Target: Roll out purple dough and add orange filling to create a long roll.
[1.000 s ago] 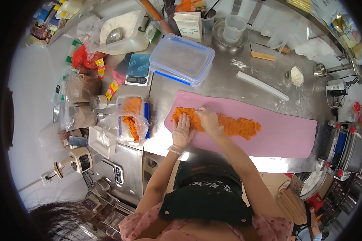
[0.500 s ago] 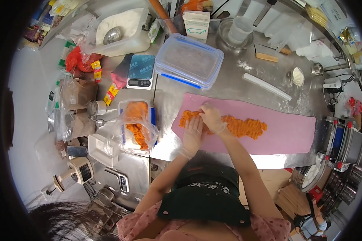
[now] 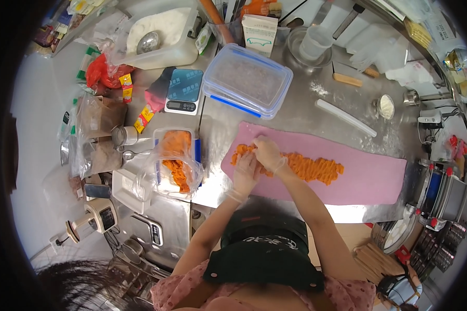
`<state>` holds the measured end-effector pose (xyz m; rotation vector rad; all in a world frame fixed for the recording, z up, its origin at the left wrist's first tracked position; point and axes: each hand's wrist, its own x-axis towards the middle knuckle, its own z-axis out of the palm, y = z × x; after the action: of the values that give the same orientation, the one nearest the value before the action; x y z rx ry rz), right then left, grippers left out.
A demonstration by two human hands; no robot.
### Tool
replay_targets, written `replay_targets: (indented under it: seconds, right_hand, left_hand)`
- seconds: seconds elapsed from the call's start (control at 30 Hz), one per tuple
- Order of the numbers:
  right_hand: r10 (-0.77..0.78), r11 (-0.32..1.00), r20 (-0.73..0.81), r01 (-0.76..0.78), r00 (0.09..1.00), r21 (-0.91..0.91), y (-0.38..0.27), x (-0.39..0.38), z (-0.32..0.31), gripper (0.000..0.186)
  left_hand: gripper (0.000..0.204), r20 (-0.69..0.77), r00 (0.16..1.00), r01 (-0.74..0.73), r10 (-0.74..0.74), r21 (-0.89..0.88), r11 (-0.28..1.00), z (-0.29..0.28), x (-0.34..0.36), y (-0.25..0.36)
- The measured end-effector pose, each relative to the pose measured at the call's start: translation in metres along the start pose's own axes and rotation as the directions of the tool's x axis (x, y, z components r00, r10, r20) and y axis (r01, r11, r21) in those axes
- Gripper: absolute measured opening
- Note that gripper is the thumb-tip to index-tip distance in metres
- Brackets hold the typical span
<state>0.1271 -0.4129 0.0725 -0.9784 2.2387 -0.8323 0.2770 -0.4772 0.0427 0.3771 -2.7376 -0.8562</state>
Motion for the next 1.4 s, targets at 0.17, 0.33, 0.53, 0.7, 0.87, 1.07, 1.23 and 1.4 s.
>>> replay_targets:
  seconds: [0.17,0.33,0.53,0.7,0.87,1.07,1.23,1.4]
  right_hand:
    - [-0.102,0.995,-0.073,0.103,0.992,0.014,0.004,-0.008,0.006,0.016]
    - [-0.134,0.989,-0.145,0.142,0.980,0.044,0.008,-0.014,-0.004,0.017]
    - [-0.293,0.928,0.024,0.290,0.956,-0.233,-0.011,-0.042,0.006,0.037]
    - [-0.292,0.928,-0.107,0.255,0.950,-0.271,-0.006,-0.047,0.023,0.044]
    - [-0.323,0.922,-0.101,0.288,0.941,-0.257,0.018,-0.045,0.036,0.041]
    - [-0.168,0.964,-0.261,0.102,0.951,-0.247,-0.026,-0.046,0.044,0.030]
    - [-0.193,0.946,-0.269,0.107,0.943,-0.305,-0.012,-0.042,0.054,0.035]
    - [-0.195,0.958,-0.392,0.089,0.899,-0.272,-0.015,-0.043,0.059,0.026]
  left_hand:
    - [0.048,-0.006,1.000,-0.018,0.019,0.116,0.993,-0.009,0.009,-0.002]
    - [0.037,-0.160,0.977,0.128,-0.139,-0.074,0.989,-0.038,0.007,0.000]
    - [0.033,-0.273,0.830,0.447,-0.487,-0.197,0.873,-0.026,-0.039,0.000]
    - [0.031,-0.276,0.806,0.468,-0.524,-0.247,0.849,-0.022,-0.040,0.013]
    - [0.029,-0.303,0.796,0.430,-0.524,-0.325,0.842,-0.030,-0.041,0.017]
    - [0.028,-0.299,0.747,0.514,-0.594,-0.307,0.801,-0.026,-0.065,0.016]
    - [0.023,-0.227,0.761,0.518,-0.608,-0.351,0.780,-0.028,-0.065,0.026]
    - [0.023,-0.245,0.771,0.502,-0.588,-0.336,0.797,-0.029,-0.074,0.024]
